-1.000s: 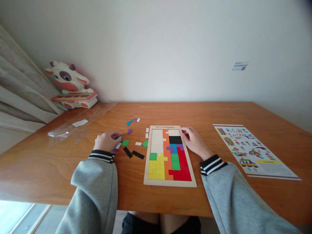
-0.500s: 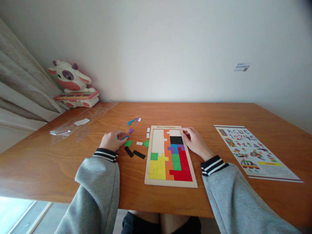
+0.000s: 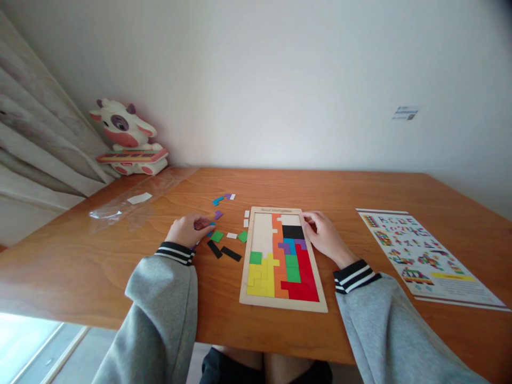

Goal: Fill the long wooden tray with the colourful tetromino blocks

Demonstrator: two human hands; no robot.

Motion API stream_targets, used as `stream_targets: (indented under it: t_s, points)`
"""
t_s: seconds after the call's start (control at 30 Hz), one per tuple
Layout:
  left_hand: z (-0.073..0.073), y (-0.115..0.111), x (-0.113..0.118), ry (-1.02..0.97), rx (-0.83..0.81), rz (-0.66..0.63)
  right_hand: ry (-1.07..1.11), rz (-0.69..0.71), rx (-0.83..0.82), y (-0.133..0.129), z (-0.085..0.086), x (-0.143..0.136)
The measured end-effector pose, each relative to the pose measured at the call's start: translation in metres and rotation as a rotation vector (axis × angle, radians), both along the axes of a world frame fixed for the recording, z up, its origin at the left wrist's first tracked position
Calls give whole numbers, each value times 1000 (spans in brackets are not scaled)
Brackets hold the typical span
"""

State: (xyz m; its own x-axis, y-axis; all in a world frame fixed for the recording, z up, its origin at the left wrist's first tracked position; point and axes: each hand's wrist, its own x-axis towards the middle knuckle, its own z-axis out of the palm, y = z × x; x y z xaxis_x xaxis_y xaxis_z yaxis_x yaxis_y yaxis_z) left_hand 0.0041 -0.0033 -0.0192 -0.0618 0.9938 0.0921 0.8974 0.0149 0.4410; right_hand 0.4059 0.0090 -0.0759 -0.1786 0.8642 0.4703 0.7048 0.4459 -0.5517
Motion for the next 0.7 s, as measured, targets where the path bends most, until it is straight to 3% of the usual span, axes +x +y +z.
stream_targets:
  t_s: [0.27, 0.47, 0.7]
  points:
    - [-2, 1, 4, -145, -3, -59, 8, -9, -3, -2, 1, -1]
    - [-5, 3, 8, -54, 106, -54, 10, -3, -1, -3, 2, -1]
    - [-18, 18, 14, 112, 247, -188, 11, -12, -14, -2, 2, -2]
